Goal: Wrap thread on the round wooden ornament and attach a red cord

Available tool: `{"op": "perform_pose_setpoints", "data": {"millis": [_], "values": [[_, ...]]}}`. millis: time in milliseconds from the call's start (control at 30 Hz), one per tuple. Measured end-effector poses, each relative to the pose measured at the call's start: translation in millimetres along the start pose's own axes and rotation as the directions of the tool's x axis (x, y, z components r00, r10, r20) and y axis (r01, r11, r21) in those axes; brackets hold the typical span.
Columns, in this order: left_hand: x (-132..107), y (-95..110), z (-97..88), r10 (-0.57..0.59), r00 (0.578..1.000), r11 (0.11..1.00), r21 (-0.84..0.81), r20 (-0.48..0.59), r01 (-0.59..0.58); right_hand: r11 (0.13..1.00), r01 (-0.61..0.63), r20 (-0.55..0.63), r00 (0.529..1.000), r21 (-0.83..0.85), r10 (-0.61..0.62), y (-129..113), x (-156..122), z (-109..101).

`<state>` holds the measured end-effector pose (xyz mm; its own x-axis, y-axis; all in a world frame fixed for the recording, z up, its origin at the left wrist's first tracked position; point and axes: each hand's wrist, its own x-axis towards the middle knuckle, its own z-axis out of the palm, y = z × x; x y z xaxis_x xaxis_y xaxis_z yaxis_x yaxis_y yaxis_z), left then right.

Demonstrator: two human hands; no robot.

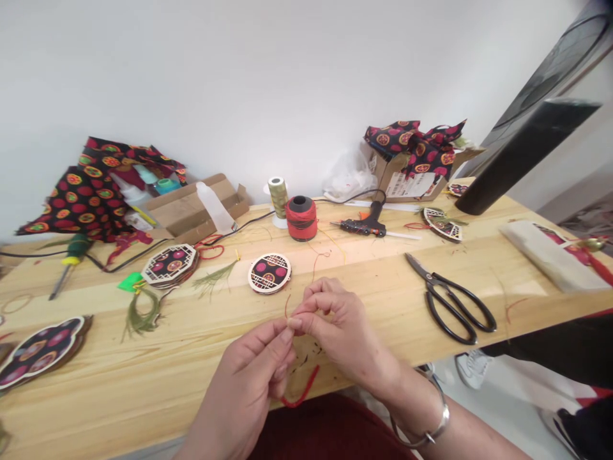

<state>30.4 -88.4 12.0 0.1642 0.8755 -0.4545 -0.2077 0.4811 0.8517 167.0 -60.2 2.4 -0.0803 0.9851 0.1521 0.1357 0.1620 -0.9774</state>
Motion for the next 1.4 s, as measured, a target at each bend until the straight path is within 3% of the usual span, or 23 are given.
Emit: {"op": "perform_pose_setpoints", "data": {"millis": [100, 200, 300, 433, 567, 667, 767, 933, 1033, 1167, 1400], "values": [[-1.6, 0.2, -4.4, 0.029, 0.998, 0.999, 0.041, -0.054, -0.026, 0.993, 0.085, -0.074, 0.993, -0.085, -0.091, -0.8, 5.5, -3.9], [-3.4, 5.4, -8.2, 0.085, 0.983, 0.996, -0.003, -0.162, -0.087, 0.922, 0.166, -0.195, 0.95, -0.351, -0.245, 1.6, 12.5, -10.0], [-2.5, 11.3, -11.8, 0.133, 0.958, 0.985, -0.073, -0.254, -0.156, 0.748, 0.213, -0.021, 0.957, -0.628, -0.29, 4.8, 13.1, -8.2], [1.1, 13.4, -16.6, 0.136, 0.946, 0.977, -0.115, -0.294, -0.177, 0.524, 0.289, 0.238, 0.957, -0.801, -0.164, 3.6, 2.4, 9.4], [2.4, 11.4, -19.8, 0.138, 0.944, 0.978, -0.112, -0.299, -0.178, 0.376, 0.305, 0.297, 0.952, -0.875, -0.081, -3.6, -4.1, 25.1], [2.8, 9.9, -20.9, 0.151, 0.942, 0.977, -0.1, -0.299, -0.189, 0.33, 0.291, 0.286, 0.956, -0.898, -0.067, -4.8, -2.1, 28.0], [4.1, 8.8, -21.0, 0.149, 0.94, 0.977, -0.099, -0.307, -0.187, 0.399, 0.27, 0.261, 0.962, -0.876, -0.077, 0.5, -0.4, 23.7], [5.6, 7.5, -17.9, 0.119, 0.944, 0.979, -0.121, -0.308, -0.163, 0.768, 0.142, 0.047, 0.988, -0.625, -0.144, 6.9, -8.4, 11.1], [6.1, 5.6, -14.6, 0.084, 0.955, 0.98, -0.151, -0.285, -0.131, 0.873, 0.109, -0.092, 0.981, -0.476, -0.173, 4.6, -16.1, 8.0], [6.9, 3.1, -9.6, 0.031, 0.966, 0.98, -0.183, -0.258, -0.08, 0.871, 0.179, -0.182, 0.94, -0.457, -0.288, 2.5, -23.9, 10.0], [7.3, 3.8, -5.0, -0.017, 0.977, 0.977, -0.211, -0.211, -0.029, 0.762, 0.258, -0.174, 0.884, -0.594, -0.434, 0.4, -24.7, 3.2]]}}
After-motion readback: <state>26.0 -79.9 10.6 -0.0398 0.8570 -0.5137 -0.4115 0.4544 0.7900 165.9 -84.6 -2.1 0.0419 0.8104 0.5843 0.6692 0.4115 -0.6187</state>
